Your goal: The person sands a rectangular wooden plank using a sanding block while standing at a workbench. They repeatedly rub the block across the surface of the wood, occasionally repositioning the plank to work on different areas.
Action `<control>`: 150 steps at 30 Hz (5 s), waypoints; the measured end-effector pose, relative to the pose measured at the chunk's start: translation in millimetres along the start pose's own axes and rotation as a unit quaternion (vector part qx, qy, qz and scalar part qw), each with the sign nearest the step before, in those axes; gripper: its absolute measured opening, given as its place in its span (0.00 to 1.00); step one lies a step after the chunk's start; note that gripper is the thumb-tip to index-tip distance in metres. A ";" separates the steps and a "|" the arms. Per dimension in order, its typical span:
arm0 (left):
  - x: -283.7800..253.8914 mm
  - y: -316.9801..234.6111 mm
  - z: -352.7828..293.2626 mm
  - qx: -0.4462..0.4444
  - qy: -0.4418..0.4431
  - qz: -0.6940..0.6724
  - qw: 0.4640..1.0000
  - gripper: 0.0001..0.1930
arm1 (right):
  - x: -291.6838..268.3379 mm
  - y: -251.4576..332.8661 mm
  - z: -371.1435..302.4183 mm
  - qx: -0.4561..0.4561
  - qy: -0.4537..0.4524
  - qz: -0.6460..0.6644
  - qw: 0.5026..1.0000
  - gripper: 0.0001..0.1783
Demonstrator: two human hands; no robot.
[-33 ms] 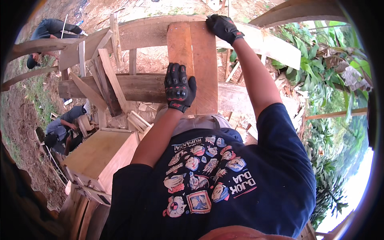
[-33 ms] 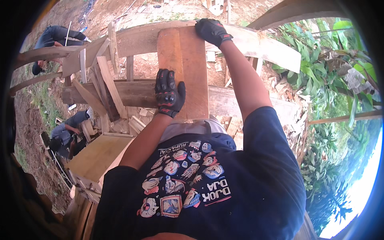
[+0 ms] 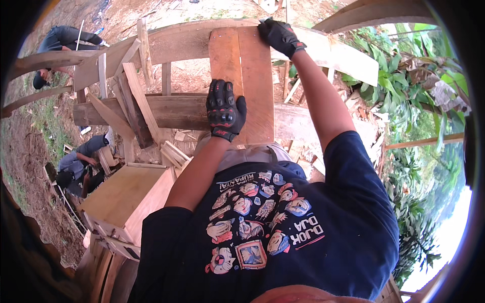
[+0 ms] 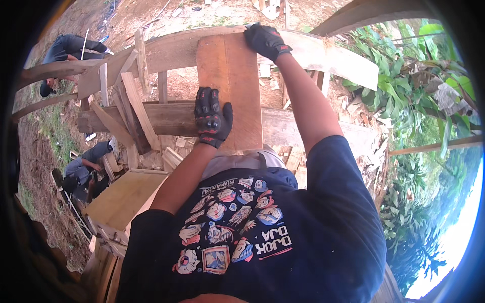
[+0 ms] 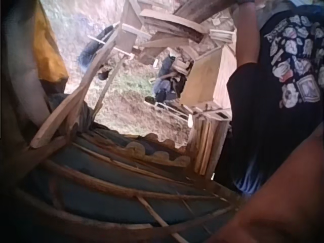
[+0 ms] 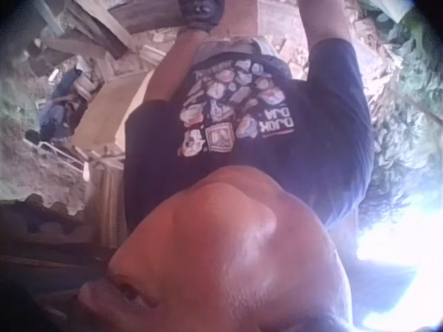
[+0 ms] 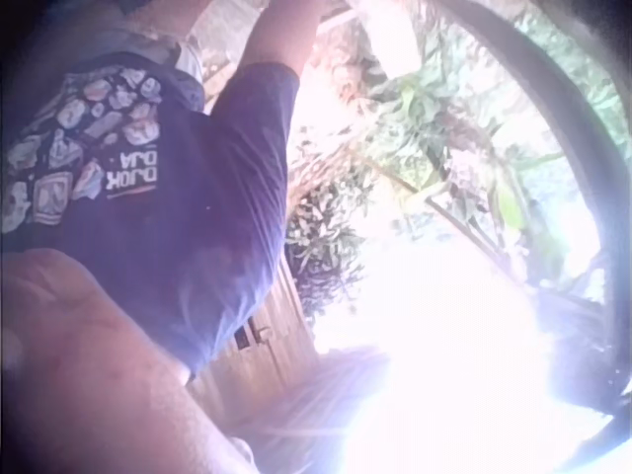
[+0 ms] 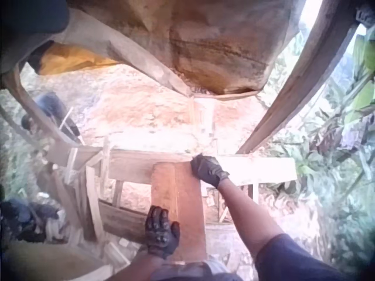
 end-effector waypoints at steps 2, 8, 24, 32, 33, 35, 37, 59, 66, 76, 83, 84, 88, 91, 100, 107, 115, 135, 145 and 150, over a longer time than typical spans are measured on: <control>1.2 0.6 -0.5 0.004 -0.006 -0.008 1.000 0.30 | 14.2 -3.4 -21.5 0.038 -0.010 0.146 0.989 0.17; 0.9 -0.3 -0.6 0.009 -0.018 -0.009 1.000 0.30 | 72.0 63.5 -204.2 0.088 0.089 0.242 0.962 0.19; 2.2 -2.9 -1.2 0.015 -0.004 0.006 1.000 0.30 | 80.9 65.8 -211.2 0.085 0.004 0.238 0.968 0.13; 1.0 -4.6 0.7 0.022 -0.005 -0.006 1.000 0.32 | 23.9 -23.8 -9.1 0.107 -0.007 0.136 0.985 0.27; -0.9 -4.5 0.4 0.020 -0.007 -0.003 1.000 0.32 | 18.4 -22.6 -7.6 0.114 -0.009 0.147 0.982 0.26; 0.5 -3.0 -1.9 0.014 -0.009 -0.002 1.000 0.31 | 18.9 -11.6 -16.6 0.131 -0.005 0.167 0.977 0.24; 3.8 -24.2 14.2 0.060 -0.005 -0.016 0.998 0.31 | 76.1 -84.0 -55.2 0.155 -0.024 0.225 0.962 0.25; -0.3 -2.4 -1.7 0.011 -0.007 0.000 1.000 0.31 | 61.8 29.0 -127.0 0.022 -0.032 0.169 0.985 0.14; -2.7 -2.8 0.4 0.003 -0.008 0.001 1.000 0.31 | 5.1 -16.9 6.8 0.033 0.006 0.140 0.990 0.19; -3.3 -0.8 1.4 0.008 -0.015 -0.018 1.000 0.31 | 100.3 70.5 -240.5 0.062 0.111 0.241 0.962 0.19; -0.8 -2.4 0.2 0.002 0.003 -0.006 1.000 0.32 | 95.1 105.9 -283.5 0.068 0.155 0.291 0.942 0.12; -0.6 -1.8 -1.1 0.000 0.003 -0.005 1.000 0.32 | 87.7 96.6 -270.0 0.114 0.126 0.311 0.935 0.12; 0.0 1.0 -1.2 -0.010 0.010 -0.003 1.000 0.32 | 75.0 50.3 -166.9 0.081 0.029 0.226 0.970 0.12; -0.2 3.9 -3.1 -0.014 0.009 0.004 1.000 0.33 | 48.9 7.5 -57.4 0.057 0.016 0.161 0.985 0.15; -1.2 6.7 -7.8 -0.012 -0.013 -0.006 1.000 0.29 | -107.0 -11.6 51.6 0.132 -0.227 0.156 0.952 0.25; 4.7 -3.5 -0.4 -0.009 -0.001 -0.021 1.000 0.29 | 50.4 -35.5 -148.8 0.200 -0.001 0.201 0.959 0.16; 5.3 4.6 -9.2 0.001 -0.028 -0.002 1.000 0.29 | 121.8 -142.6 -412.0 0.454 0.011 0.206 0.867 0.31; 61.6 128.9 21.4 -0.429 0.157 -0.168 0.873 0.48 | 194.3 -44.8 -472.6 0.411 0.076 0.207 0.885 0.30; -20.1 69.3 80.2 -0.143 0.254 0.007 0.956 0.43 | 200.7 -59.6 -551.2 0.500 0.053 0.241 0.830 0.31; 0.0 47.4 76.2 0.187 0.322 0.092 0.923 0.32 | 201.4 -47.9 -542.4 0.493 0.076 0.243 0.832 0.31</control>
Point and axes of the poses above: each hand's wrist, its own z-axis towards the middle knuckle, its own x-axis out of the palm, y = z × x, the point moved 9 cm from there along z, towards the middle knuckle, and after that the axes turned 11 degrees about y, right-handed, at the moved point
